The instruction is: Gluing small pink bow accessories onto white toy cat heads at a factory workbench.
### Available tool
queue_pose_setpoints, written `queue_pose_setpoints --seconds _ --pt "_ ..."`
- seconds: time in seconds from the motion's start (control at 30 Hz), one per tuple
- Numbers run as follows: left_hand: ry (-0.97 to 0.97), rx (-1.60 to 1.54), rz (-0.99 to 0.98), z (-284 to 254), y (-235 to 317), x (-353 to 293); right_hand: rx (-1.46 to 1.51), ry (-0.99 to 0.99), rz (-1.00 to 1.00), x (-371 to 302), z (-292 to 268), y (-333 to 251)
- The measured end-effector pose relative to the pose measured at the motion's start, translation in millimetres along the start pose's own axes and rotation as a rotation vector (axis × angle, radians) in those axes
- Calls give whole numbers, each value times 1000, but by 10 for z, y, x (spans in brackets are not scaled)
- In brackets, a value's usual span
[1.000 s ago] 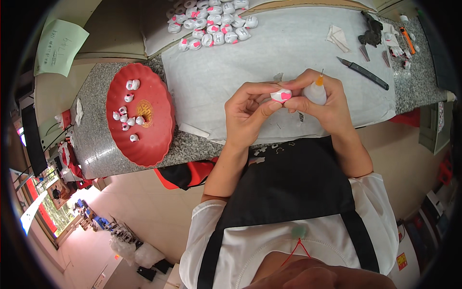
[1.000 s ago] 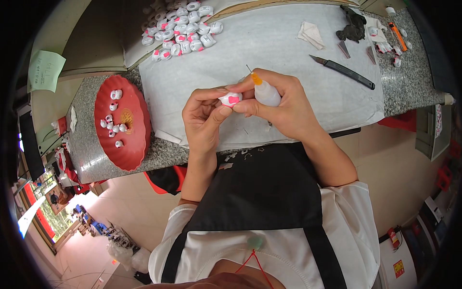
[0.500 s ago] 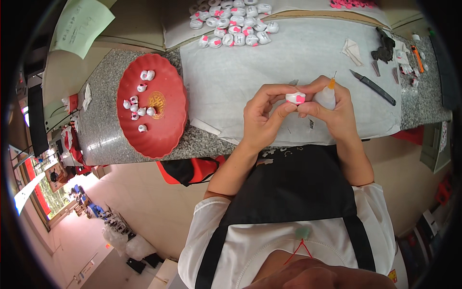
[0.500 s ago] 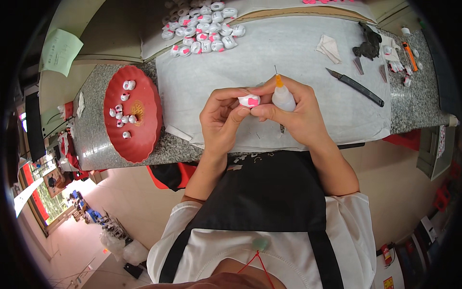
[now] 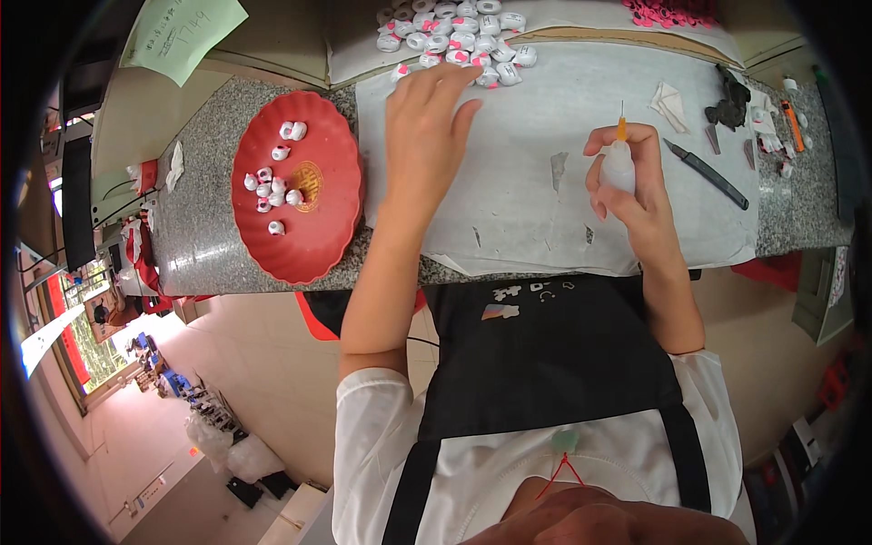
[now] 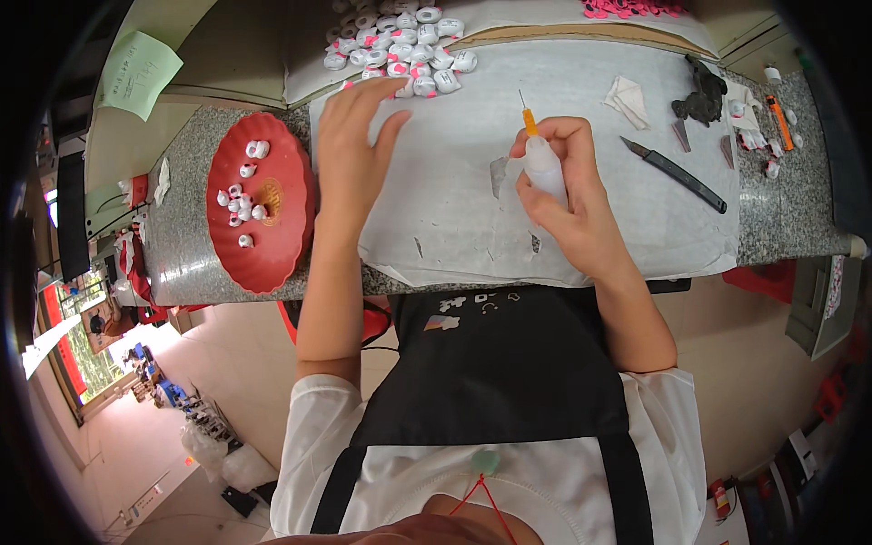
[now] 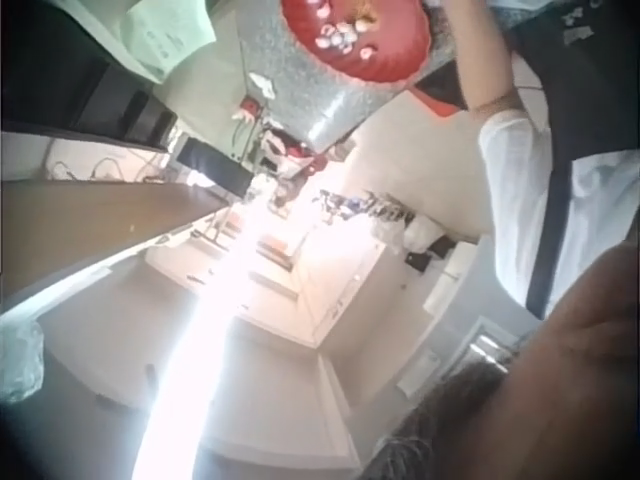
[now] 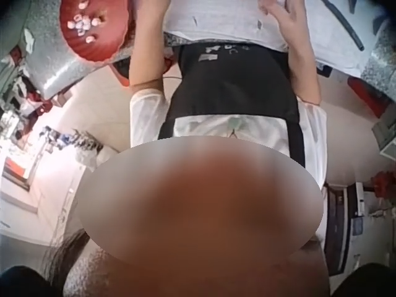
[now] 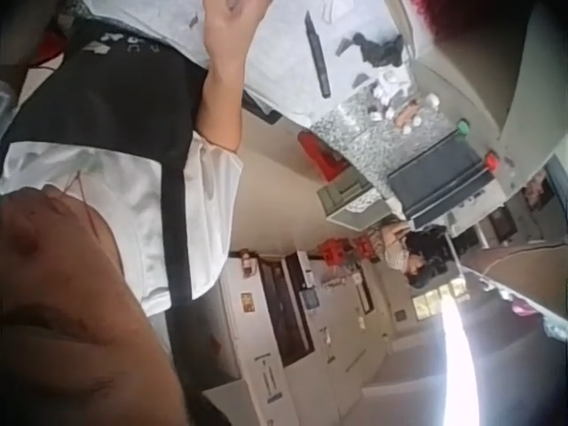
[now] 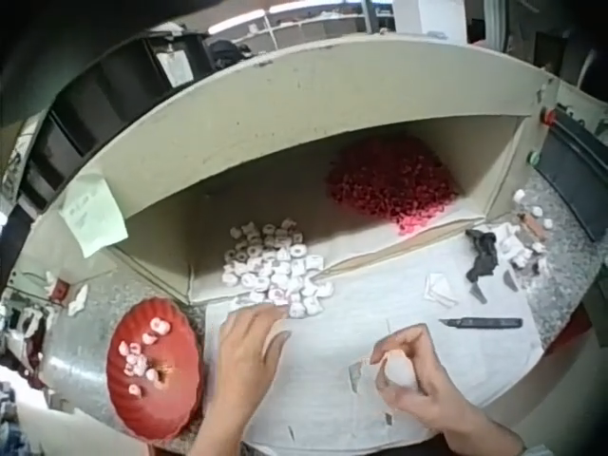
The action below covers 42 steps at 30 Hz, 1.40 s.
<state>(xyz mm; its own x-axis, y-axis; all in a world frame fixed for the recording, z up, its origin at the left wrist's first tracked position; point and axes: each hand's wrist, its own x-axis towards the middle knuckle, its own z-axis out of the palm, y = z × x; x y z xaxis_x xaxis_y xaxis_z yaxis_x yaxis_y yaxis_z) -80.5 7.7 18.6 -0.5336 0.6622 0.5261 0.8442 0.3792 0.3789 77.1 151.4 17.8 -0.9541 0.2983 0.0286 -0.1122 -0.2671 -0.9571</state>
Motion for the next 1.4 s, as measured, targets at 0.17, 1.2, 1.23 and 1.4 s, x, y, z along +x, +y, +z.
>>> queue_pose_setpoints --seconds 0.17,1.2,1.23,1.4 --pt "-13 259 96 347 -89 95 1 28 10 -121 -101 -41" --pt "160 -1515 -694 210 613 -463 -216 203 -653 -46 57 -172" --pt "160 -1518 -696 212 609 -467 -287 137 -705 -53 64 -166" --pt "151 -1519 -697 205 603 -494 -331 101 -737 -68 143 -162"
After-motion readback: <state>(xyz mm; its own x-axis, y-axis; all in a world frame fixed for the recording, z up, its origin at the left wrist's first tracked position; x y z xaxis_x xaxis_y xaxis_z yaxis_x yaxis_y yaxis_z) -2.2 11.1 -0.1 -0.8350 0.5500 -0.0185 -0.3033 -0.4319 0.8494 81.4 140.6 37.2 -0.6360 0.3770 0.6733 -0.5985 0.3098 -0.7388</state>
